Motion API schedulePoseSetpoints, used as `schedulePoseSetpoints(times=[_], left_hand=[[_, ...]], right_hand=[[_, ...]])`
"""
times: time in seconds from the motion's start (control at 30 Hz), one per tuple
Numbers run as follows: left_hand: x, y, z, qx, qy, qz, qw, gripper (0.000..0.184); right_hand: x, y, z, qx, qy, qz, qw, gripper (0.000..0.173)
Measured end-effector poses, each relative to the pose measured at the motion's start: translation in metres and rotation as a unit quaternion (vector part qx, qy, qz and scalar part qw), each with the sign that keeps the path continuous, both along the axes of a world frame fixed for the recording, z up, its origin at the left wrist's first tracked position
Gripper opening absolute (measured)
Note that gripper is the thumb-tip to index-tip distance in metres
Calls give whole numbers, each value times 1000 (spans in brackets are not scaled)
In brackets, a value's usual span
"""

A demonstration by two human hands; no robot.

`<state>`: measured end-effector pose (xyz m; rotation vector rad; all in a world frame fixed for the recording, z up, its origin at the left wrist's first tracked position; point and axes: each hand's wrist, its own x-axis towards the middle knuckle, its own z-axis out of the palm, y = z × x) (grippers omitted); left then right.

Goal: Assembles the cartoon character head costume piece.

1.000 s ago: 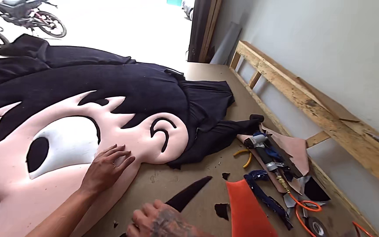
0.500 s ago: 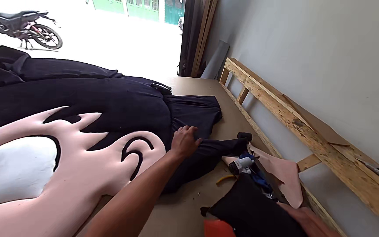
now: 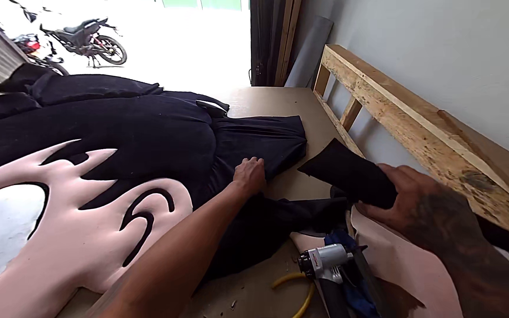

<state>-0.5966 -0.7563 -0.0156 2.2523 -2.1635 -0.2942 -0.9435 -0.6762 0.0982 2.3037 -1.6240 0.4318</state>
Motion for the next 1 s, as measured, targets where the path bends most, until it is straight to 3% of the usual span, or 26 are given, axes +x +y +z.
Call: schedulePoseSetpoints(times=[0.03, 0.1, 0.3, 0.43, 0.63, 0.9, 1.0], left_hand=[[10, -5, 2, -2, 16, -1, 1000, 31], [32, -15, 1, -2, 51, -1, 999, 19], [82, -36, -21, 29, 260, 28, 965, 21], [97, -44, -25, 44, 361, 33, 931, 23], [103, -52, -28, 69, 430, 62, 898, 23], [104, -47, -36, 36, 459, 82, 884, 23], [102, -47, -38, 19, 442, 91, 892, 21]], right_hand=[[2, -17, 1, 11, 0, 10, 1000, 86], [7, -48, -3, 35, 10, 35, 999, 82], [32, -116, -47, 147, 66, 96, 982, 72], [57, -143, -79, 224, 80, 135, 962, 78], [92, -168, -121, 303, -11, 192, 933, 82], [125, -165, -135, 328, 3, 222, 918, 80], [118, -162, -128, 254, 39, 246, 935, 80]])
